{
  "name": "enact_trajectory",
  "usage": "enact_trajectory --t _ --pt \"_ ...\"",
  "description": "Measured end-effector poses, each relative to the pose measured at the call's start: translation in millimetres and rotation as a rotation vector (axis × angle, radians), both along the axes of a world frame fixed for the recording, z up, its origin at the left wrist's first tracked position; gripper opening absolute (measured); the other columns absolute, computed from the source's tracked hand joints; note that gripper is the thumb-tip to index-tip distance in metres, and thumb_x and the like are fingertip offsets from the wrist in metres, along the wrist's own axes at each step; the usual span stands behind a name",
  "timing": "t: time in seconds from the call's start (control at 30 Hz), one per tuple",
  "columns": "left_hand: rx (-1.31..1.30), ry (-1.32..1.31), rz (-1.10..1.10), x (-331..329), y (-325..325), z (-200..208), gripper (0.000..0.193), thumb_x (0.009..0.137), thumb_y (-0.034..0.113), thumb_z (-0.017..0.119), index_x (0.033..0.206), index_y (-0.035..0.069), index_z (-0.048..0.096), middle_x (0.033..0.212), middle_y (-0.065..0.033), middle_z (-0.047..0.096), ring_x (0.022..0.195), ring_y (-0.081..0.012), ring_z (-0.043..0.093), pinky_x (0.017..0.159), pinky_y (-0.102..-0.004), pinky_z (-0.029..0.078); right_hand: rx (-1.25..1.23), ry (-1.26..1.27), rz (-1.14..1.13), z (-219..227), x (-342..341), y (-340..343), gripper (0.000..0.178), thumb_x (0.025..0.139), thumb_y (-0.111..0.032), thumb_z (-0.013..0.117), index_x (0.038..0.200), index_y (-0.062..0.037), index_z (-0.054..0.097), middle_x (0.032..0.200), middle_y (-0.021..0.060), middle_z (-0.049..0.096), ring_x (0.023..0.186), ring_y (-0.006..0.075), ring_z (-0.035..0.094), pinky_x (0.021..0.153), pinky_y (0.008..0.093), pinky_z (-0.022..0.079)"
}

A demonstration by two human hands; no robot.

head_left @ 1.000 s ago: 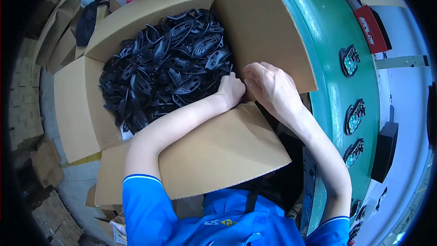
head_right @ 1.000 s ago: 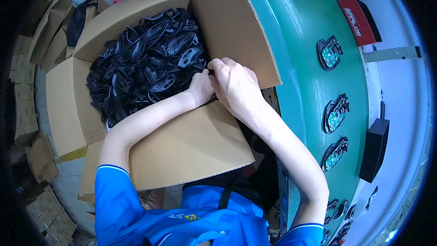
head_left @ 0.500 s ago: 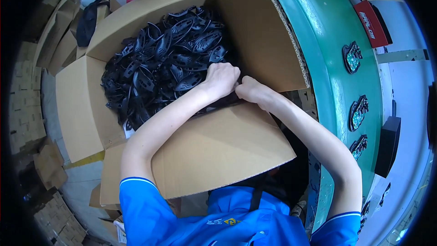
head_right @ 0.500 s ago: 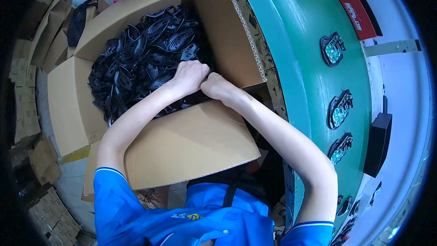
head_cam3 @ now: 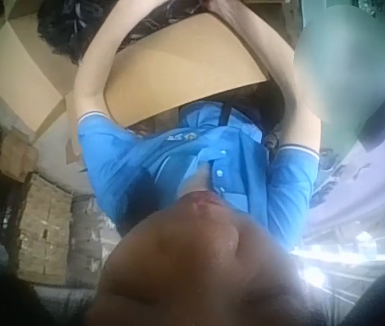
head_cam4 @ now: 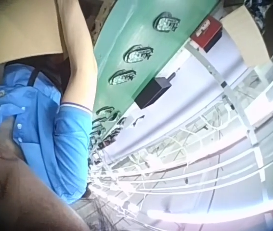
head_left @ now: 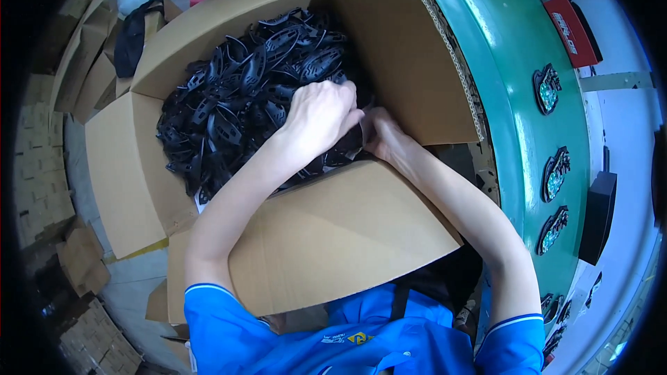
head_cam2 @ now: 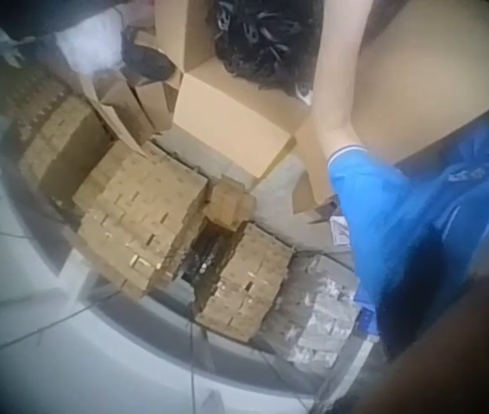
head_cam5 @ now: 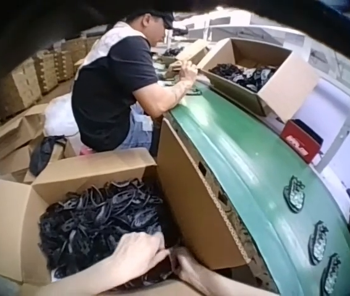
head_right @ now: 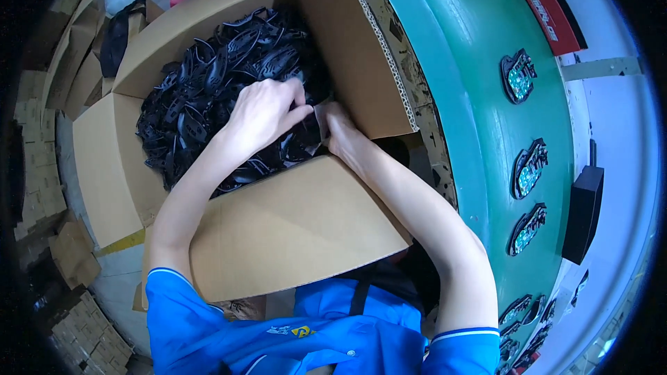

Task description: The person assembles computer mouse shells by inserting small plastic components into them by hand and placing them on a conveyor belt, then unpacks plastic bags of parts from a cardboard box.

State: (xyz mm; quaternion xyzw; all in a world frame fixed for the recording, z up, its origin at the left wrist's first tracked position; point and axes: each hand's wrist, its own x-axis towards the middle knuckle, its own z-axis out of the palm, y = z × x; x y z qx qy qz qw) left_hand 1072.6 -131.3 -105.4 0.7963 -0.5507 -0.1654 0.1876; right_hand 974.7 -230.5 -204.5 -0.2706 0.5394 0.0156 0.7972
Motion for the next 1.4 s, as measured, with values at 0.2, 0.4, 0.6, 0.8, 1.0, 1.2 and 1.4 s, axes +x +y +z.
enact_trajectory --t 0.2,0.4,0.6,0.8,1.0,1.2,1.4 --pt "-0.010 0.272 -0.308 -44 10 -15 0.020 0.089 0.019 0.052 0.086 -0.001 0.055 0.073 -0.0199 0.058 0.074 -0.0345 0.060 0.070 -0.0437 0.048 0.012 -0.063 -0.039 19 4 -11 0.024 0.084 -0.036 0.050 0.083 -0.0127 0.056 0.086 0.0074 0.061 0.084 0.0238 0.055 0.082 0.0412 0.044" --pt "0.188 0.396 -0.428 -42 -6 -32 0.022 0.085 0.004 0.043 0.099 -0.006 0.056 0.091 -0.0232 0.061 0.089 -0.0375 0.060 0.079 -0.0436 0.049 0.037 0.072 0.256 48 15 -25 0.043 0.083 -0.038 0.052 0.110 -0.0058 0.048 0.107 0.0150 0.054 0.103 0.0289 0.048 0.091 0.0448 0.040" --pt "0.341 0.670 -0.307 -45 -30 -65 0.042 0.092 0.024 0.036 0.122 -0.001 0.051 0.123 -0.0244 0.051 0.120 -0.0357 0.044 0.104 -0.0397 0.032 -0.059 0.007 0.506 60 28 -32 0.059 0.080 -0.038 0.057 0.120 0.0003 0.039 0.118 0.0231 0.044 0.108 0.0372 0.047 0.093 0.0484 0.041" --pt "0.601 0.463 -0.010 -39 -16 -60 0.049 0.088 0.021 0.040 0.125 -0.012 0.039 0.129 -0.0323 0.041 0.123 -0.0390 0.040 0.105 -0.0401 0.032 0.011 -0.142 0.414 60 13 -46 0.028 0.078 -0.021 0.046 0.095 0.0007 0.049 0.095 0.0171 0.054 0.086 0.0271 0.056 0.086 0.0388 0.047" --pt "0.337 0.817 0.111 -16 9 -60 0.067 0.084 0.001 0.039 0.143 -0.003 0.008 0.143 -0.0269 0.025 0.134 -0.0314 0.027 0.109 -0.0354 0.023 -0.804 0.184 0.957 72 8 -31 0.024 0.072 -0.003 0.047 0.085 0.0101 0.063 0.082 0.0210 0.065 0.079 0.0295 0.064 0.069 0.0377 0.048" --pt "0.299 1.004 0.178 -16 8 -50 0.069 0.083 0.003 0.039 0.144 0.000 0.008 0.146 -0.0253 0.022 0.137 -0.0318 0.023 0.110 -0.0357 0.021 -1.168 -0.059 1.577 -7 -9 -20 0.046 0.073 -0.014 0.063 0.116 -0.0004 0.055 0.122 0.0202 0.052 0.108 0.0339 0.054 0.088 0.0380 0.046" --pt "0.283 1.061 0.150 -13 8 -46 0.070 0.085 0.013 0.044 0.145 0.003 0.009 0.147 -0.0192 0.023 0.136 -0.0295 0.025 0.108 -0.0354 0.023 -1.580 0.036 1.761 -60 10 -24 0.045 0.088 -0.029 0.046 0.128 -0.0080 0.044 0.132 0.0118 0.043 0.112 0.0302 0.047 0.093 0.0387 0.041"
